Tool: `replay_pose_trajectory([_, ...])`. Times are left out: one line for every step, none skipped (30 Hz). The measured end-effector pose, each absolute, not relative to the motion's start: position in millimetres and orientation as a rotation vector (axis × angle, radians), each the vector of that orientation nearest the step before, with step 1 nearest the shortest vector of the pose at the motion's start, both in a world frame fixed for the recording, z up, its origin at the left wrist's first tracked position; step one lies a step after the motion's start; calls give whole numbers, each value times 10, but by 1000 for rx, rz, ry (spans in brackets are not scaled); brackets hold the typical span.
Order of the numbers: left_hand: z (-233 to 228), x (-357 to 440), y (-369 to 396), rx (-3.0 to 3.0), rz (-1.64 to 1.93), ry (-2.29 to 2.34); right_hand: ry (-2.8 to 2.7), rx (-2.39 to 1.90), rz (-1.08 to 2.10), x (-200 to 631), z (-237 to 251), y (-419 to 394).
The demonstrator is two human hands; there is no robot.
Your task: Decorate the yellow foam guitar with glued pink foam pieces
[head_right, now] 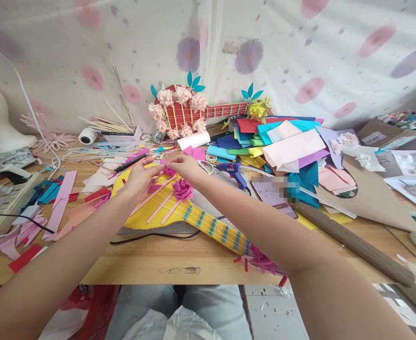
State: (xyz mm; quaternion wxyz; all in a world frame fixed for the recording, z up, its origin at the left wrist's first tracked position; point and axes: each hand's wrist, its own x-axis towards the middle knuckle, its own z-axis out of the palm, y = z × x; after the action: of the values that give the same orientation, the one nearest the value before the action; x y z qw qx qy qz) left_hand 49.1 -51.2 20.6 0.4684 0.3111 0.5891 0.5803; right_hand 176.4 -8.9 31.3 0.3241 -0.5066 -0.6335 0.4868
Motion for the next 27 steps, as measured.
replay_pose_trajectory([213,480,-511,766,1423,1448,-1616,-1306,1317,1743,310,-90])
replay_pose_trajectory([223,470,-510,767,1422,1452,-1572,-1274,1359,1725,306,-92])
replay_pose_trajectory([234,461,-510,767,1419,1458,-1531,-1236,1400,1708,302,-95])
replay_pose_trajectory([246,452,-510,769,1416,1466,-1493,-1198,1435,1692,299,-96])
replay_pose_trajectory([257,444,-507,769,1413,1477,-1460,-1163,1461,1676,296,-97])
replay_pose_trajectory([267,436,-502,769,1410,1486,-1434,-1136,1478,1660,296,-97])
replay_pose_trajectory([276,428,-495,773,1408,1492,-1412,-1118,1484,1643,298,-96])
replay_pose_trajectory([284,420,-486,782,1406,1498,-1396,-1105,1486,1627,301,-95])
replay_pose_trajectory([292,412,-475,795,1406,1506,-1382,-1098,1487,1611,306,-94])
replay_pose_trajectory([299,404,-465,814,1405,1514,-1371,-1095,1487,1595,312,-92])
replay_pose_trajectory([306,396,-455,836,1403,1522,-1362,-1092,1487,1582,316,-91])
replay_pose_trajectory([313,387,-448,861,1398,1521,-1355,-1087,1486,1572,319,-88])
replay_pose_trajectory([319,377,-445,885,1389,1513,-1348,-1081,1487,1567,322,-84])
replay_pose_trajectory([323,366,-444,905,1373,1500,-1343,-1074,1491,1569,324,-79])
replay_pose_trajectory([324,354,-447,925,1348,1491,-1337,-1068,1497,1578,328,-70])
replay_pose_trajectory([319,340,-453,953,1318,1490,-1331,-1064,1506,1596,333,-59])
replay_pose_trajectory([309,326,-460,1002,1292,1504,-1324,-1068,1514,1625,341,-44])
replay_pose_trajectory([292,311,-467,1088,1269,1536,-1320,-1087,1512,1663,352,-27])
replay_pose_trajectory([269,298,-471,1216,1254,1584,-1323,-1119,1500,1710,363,-6])
replay_pose_trajectory([242,288,-471,1387,1238,1642,-1334,-1159,1480,1764,373,17])
replay_pose_trajectory([211,284,-466,1583,1212,1704,-1351,-1203,1460,1822,380,42])
replay_pose_trajectory([181,289,-452,1781,1168,1764,-1376,-1246,1444,1882,382,66])
replay_pose_trajectory([151,303,-428,1961,1103,1817,-1399,-1283,1432,1941,379,90])
replay_pose_trajectory([124,326,-395,2107,1024,1856,-1420,-1311,1430,1996,370,110])
replay_pose_trajectory([100,357,-353,2215,942,1883,-1436,-1335,1435,2046,356,126])
replay_pose_trajectory([80,394,-303,2289,859,1900,-1448,-1358,1438,2088,341,138])
replay_pose_trajectory([65,432,-249,2338,784,1911,-1461,-1380,1442,2123,325,144])
